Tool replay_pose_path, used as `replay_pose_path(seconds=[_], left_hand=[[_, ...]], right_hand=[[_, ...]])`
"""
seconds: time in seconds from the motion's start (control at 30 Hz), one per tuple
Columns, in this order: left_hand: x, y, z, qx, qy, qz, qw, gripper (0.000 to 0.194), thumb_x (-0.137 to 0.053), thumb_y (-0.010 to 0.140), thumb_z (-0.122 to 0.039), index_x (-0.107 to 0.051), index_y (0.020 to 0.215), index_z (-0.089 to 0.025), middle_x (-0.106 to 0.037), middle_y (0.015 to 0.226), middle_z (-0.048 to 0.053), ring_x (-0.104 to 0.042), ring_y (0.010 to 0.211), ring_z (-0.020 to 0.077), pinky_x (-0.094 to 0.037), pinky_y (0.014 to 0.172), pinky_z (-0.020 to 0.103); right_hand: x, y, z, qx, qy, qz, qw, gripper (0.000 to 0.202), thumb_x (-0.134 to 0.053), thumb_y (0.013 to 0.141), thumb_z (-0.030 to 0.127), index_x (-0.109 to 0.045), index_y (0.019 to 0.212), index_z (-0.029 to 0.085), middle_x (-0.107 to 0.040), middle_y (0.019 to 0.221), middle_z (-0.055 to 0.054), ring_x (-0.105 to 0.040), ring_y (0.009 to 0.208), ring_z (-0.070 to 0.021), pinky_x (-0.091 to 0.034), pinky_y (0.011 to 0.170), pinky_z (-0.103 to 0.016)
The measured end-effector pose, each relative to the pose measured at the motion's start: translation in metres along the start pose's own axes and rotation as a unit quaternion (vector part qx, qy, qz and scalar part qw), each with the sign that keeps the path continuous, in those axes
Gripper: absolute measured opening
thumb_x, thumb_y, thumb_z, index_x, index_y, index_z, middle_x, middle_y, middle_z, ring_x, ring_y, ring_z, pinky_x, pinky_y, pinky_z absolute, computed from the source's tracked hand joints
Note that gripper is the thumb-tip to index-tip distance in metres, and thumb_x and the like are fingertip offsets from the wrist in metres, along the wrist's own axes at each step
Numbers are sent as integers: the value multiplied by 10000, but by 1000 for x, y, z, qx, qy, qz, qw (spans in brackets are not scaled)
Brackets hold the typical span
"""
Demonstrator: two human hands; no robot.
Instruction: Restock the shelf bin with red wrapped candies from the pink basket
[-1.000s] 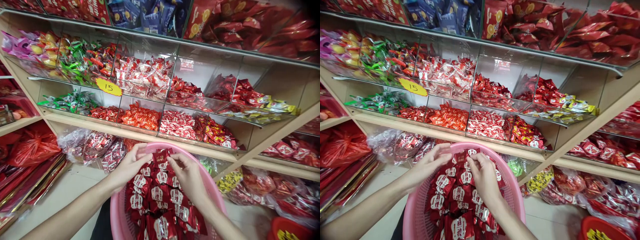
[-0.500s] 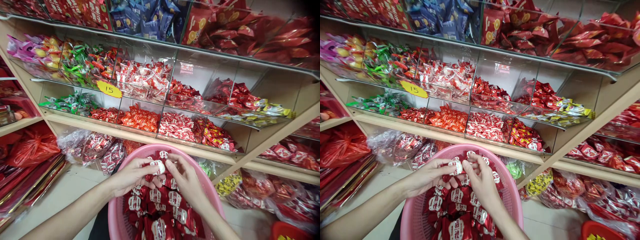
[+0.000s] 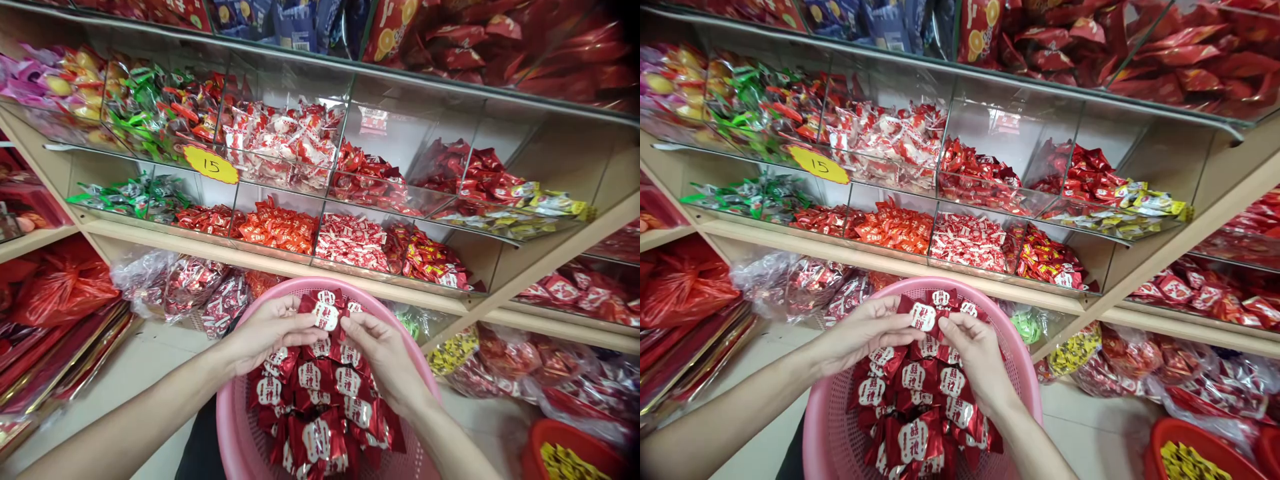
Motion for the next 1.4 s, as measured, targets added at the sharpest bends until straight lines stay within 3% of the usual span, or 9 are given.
replay_pose_path(seconds=[0.17, 0.33, 0.53, 0.63, 0.73, 0.87, 0.97, 1.2, 1.4], left_hand=[[13, 11, -20, -68, 82, -61, 992, 174, -680, 742, -282, -566, 770, -154, -613, 784, -18, -660, 823, 153, -504, 757, 267], [13, 10, -47, -169, 271, -84, 944, 184, -615, 784, -308, -549, 719, -149, -592, 659, -33, -545, 606, 75, -430, 593, 215], [-1, 16, -58, -165, 294, -25, 941, 181, -599, 785, -305, -533, 729, -146, -636, 663, -6, -577, 609, 92, -449, 600, 233], [-16, 26, -57, -140, 290, 22, 946, 167, -618, 766, -291, -535, 731, -151, -658, 645, 9, -604, 587, 99, -468, 591, 239], [-30, 37, -53, -134, 293, 46, 946, 155, -608, 770, -293, -544, 761, -152, -633, 583, -4, -602, 548, 103, -453, 550, 230], [-29, 45, -45, -136, 283, -2, 949, 229, -611, 768, -337, -571, 887, -145, -617, 656, -9, -563, 568, 86, -426, 542, 218], [-30, 49, -25, -90, 241, 25, 966, 327, -676, 705, -288, -567, 978, -145, -616, 754, -3, -559, 647, 91, -452, 620, 243], [-38, 55, -22, -61, 281, 77, 955, 172, -643, 722, -214, -661, 883, -157, -653, 846, 18, -551, 692, 89, -428, 638, 235], [-37, 69, -11, -36, 250, 61, 966, 189, -657, 702, -197, -659, 880, -135, -651, 853, 30, -552, 703, 90, -417, 650, 244]], right_hand=[[9, 6, 23, 73, -70, -43, 994, 227, -676, 716, 399, -626, 707, 178, -574, 673, 11, -479, 633, -116, -385, 632, -259], [14, 4, 31, 120, -130, -58, 982, 222, -646, 742, 398, -613, 703, 182, -560, 656, 15, -451, 618, -115, -367, 607, -263], [17, 6, 28, 79, -105, 8, 991, 227, -671, 728, 363, -633, 897, 215, -634, 861, -20, -557, 768, -139, -445, 723, -296], [12, 6, 29, 73, -89, 54, 992, 440, -704, 703, 313, -556, 1116, 287, -620, 1043, -18, -567, 920, -146, -446, 827, -314], [10, 8, 24, 59, -97, 68, 991, 287, -692, 715, 318, -626, 987, 253, -653, 915, -8, -584, 839, -135, -453, 808, -306], [22, 13, 10, 19, -21, 8, 1000, 194, -705, 702, 325, -649, 858, 224, -662, 858, 3, -583, 760, -106, -466, 709, -252], [25, 14, 4, -6, 42, -15, 999, 233, -734, 666, 318, -645, 851, 207, -658, 880, -1, -582, 778, -96, -476, 696, -223], [35, 22, 18, 20, -20, -28, 999, 335, -715, 681, 356, -619, 964, 206, -641, 844, 2, -579, 722, -90, -487, 622, -211], [59, 28, 10, -1, 12, -47, 999, 263, -750, 641, 319, -641, 829, 171, -642, 753, 15, -579, 660, -81, -498, 566, -195]])
Point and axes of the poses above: each hand's wrist, its own y-axis towards the middle knuckle, its own x-axis out of the back of the hand, z = x × y, the point moved 10 cm from there along y, towards the middle knuckle
